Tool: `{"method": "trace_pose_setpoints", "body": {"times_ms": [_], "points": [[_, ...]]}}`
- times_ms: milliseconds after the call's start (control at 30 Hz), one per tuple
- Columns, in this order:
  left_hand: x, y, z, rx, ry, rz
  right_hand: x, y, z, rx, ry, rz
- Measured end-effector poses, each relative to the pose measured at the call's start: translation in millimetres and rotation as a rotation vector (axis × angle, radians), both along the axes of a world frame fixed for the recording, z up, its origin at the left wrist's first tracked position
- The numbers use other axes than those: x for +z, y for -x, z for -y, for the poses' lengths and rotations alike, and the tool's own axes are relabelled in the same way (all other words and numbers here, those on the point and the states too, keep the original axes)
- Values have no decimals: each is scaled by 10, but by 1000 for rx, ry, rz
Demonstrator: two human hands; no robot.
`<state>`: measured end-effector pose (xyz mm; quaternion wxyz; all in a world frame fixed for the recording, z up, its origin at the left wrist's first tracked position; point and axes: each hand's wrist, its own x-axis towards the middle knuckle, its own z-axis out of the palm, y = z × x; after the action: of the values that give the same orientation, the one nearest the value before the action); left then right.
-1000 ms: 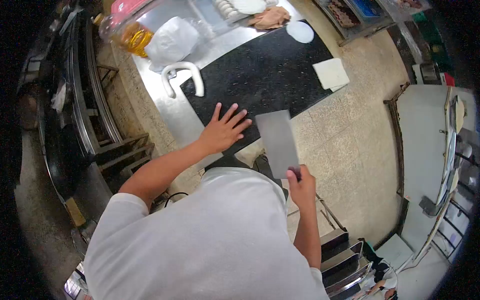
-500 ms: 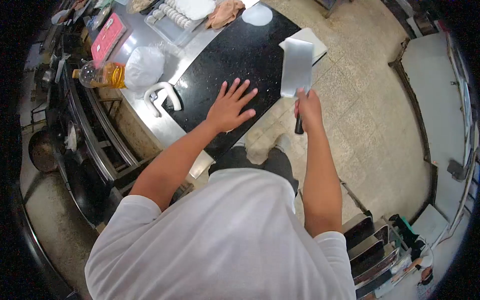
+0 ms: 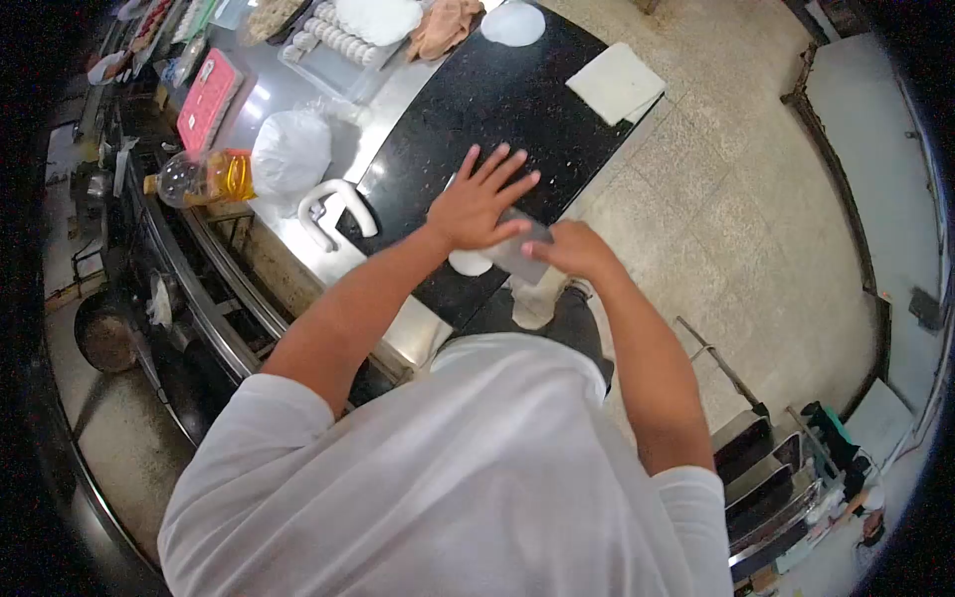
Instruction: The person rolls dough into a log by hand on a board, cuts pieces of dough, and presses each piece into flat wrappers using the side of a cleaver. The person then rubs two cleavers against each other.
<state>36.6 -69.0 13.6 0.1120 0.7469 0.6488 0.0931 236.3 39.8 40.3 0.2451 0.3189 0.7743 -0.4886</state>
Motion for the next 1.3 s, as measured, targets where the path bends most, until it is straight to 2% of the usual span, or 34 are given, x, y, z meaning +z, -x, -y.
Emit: {"method": "trace_pose_setpoints", "body": {"times_ms": [33, 67, 100, 133, 167, 200, 233, 300, 333, 433, 500, 567, 633, 700, 800, 867, 1000, 1100, 1167, 1200, 1233, 1300], "points": [[-4, 2, -38, 22, -39, 27, 10, -19, 35, -16, -36, 55], [-18, -14, -25, -35, -36, 13, -7, -149, 193, -88, -24, -116], [-19, -71, 82, -21, -29, 20, -70, -327, 383, -102, 6, -83], [9, -164, 254, -175, 18, 58, -94, -486, 572, -110, 37, -52], [29, -228, 381, -333, 65, 98, 36, -575, 704, -122, 195, -46], [42, -266, 450, -328, 76, 106, -224, -735, 1027, -148, 12, -135], [36, -278, 446, -354, 91, 151, -200, -652, 1018, -155, 14, -129], [-9, -204, 275, -395, 108, 210, 66, -426, 1004, -250, -29, 162], [-19, -100, 132, -363, 82, 138, 142, -298, 878, -216, -123, 166], [-27, 159, -192, -313, -7, 1, 207, 24, 449, -144, -126, 176], [-49, 246, -330, -236, -49, 66, 130, 131, 316, -166, -165, 134], [-30, 145, -297, -260, -49, 78, 22, -93, 481, -188, -167, 148], [-33, -63, 45, -348, 62, 87, -101, -443, 893, -217, -154, 26], [-18, -299, 358, -478, 103, 132, -51, -685, 1243, -241, -152, 39], [-42, -319, 176, -478, 67, 146, 61, -450, 987, -281, -182, 110], [19, -149, -46, -350, 19, 17, 211, -286, 674, -203, -212, 160], [-46, 163, -268, -200, -70, -36, 230, -3, 381, -81, -320, 79], [-37, 102, -195, -199, -89, 54, 211, -110, 553, -151, -301, 87], [-54, -185, 243, -261, 10, 59, -64, -543, 895, -134, -98, 12], [-57, -339, 363, -320, 29, 114, -6, -626, 983, -128, -91, 16], [-74, -470, 379, -383, 40, 167, 61, -680, 1034, -174, -100, 74], [-86, -460, 168, -359, 34, 204, 75, -631, 897, -231, -104, 146]]}}
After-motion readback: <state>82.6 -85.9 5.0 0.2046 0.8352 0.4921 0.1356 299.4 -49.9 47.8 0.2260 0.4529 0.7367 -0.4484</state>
